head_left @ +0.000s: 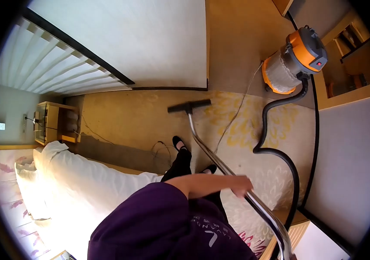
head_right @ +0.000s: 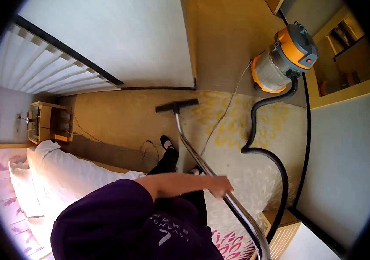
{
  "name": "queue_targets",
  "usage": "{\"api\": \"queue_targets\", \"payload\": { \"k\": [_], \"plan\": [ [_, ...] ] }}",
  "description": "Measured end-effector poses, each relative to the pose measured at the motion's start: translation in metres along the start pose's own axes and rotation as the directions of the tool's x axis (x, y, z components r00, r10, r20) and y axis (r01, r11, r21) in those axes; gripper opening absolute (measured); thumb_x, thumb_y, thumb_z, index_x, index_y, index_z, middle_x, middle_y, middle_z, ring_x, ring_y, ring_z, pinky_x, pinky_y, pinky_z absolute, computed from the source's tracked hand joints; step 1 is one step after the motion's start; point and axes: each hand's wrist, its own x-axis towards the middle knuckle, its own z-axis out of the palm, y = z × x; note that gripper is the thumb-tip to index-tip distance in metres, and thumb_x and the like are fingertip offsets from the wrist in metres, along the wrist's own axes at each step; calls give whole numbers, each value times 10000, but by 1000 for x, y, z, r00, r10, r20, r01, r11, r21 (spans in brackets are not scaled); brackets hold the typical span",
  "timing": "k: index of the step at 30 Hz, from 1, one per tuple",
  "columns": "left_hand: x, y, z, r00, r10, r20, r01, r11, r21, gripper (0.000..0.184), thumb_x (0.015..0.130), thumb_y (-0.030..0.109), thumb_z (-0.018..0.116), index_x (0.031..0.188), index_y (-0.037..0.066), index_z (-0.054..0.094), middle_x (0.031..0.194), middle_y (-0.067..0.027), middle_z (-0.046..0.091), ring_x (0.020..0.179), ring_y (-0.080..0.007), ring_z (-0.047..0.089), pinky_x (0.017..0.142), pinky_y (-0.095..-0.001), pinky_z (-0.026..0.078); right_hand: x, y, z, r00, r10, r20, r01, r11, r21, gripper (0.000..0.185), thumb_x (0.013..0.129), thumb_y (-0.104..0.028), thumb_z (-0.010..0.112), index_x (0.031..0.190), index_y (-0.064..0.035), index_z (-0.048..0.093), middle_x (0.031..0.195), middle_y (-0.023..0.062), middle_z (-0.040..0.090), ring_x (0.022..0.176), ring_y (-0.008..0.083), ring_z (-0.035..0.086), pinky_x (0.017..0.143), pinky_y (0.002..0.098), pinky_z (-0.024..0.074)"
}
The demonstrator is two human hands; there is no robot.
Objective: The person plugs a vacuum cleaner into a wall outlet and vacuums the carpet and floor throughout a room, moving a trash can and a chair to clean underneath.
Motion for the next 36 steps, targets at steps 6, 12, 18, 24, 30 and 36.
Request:
{"api": "queue_targets", "payload": {
  "k": [6, 12, 18, 24, 30, 36],
  "plan": [
    [-103, -144, -36, 881, -463, 94, 426, 865, 266, 277, 554, 280, 739, 782, 170, 626, 750, -75, 620, 766, -285, 611, 645, -425, 460, 73, -74, 145, 983, -20, 181, -15, 982, 186, 497, 559, -353, 791, 827, 0, 565, 656, 166, 604, 633, 356, 612, 580, 424, 465],
    [-101, -103, 11, 861, -502, -80, 506, 835, 214, 217, 597, 261, 681, 780, 168, 608, 758, -66, 621, 823, -282, 609, 766, -466, 440, 61, -45, 109, 884, -117, 452, 97, 993, 67, 629, 652, -422, 732, 1102, -24, 547, 865, 186, 641, 824, 329, 625, 712, 414, 487],
    [-103, -9, -14, 736, -392, -551, 450, 892, -33, 276, 605, 235, 693, 841, 175, 563, 836, -31, 585, 928, -239, 556, 933, -575, 302, 85, -83, -53, 880, -311, 358, 363, 928, -85, 457, 686, -314, 731, 1009, -41, 560, 762, 169, 606, 656, 288, 574, 613, 379, 462],
    [-197, 16, -26, 234, -443, -865, 590, 772, -236, 294, 618, 144, 699, 861, 151, 533, 850, -35, 544, 927, -246, 520, 959, -493, 272, 133, -225, -99, 691, -663, 287, 720, 598, -351, 366, 660, -222, 708, 977, -76, 599, 796, 170, 611, 736, 380, 580, 649, 431, 462],
    [-346, -19, -20, -292, -412, -863, 725, 493, -481, 319, 640, 156, 704, 898, 151, 516, 891, -30, 526, 964, -248, 525, 966, -516, 252, 174, -429, -28, 7, -981, 193, 878, -87, -471, 188, 603, -77, 657, 757, -78, 550, 697, 90, 566, 701, 283, 562, 673, 380, 424],
    [-516, -88, -38, -766, -415, -491, 297, 448, -843, 283, 702, 21, 599, 928, 159, 500, 1045, -31, 542, 1111, -251, 485, 937, -555, 290, 139, -684, 88, -433, -857, 279, 745, -514, -425, 103, 639, -70, 572, 700, -122, 506, 637, 49, 454, 650, 226, 494, 647, 358, 382]
  ]
}}
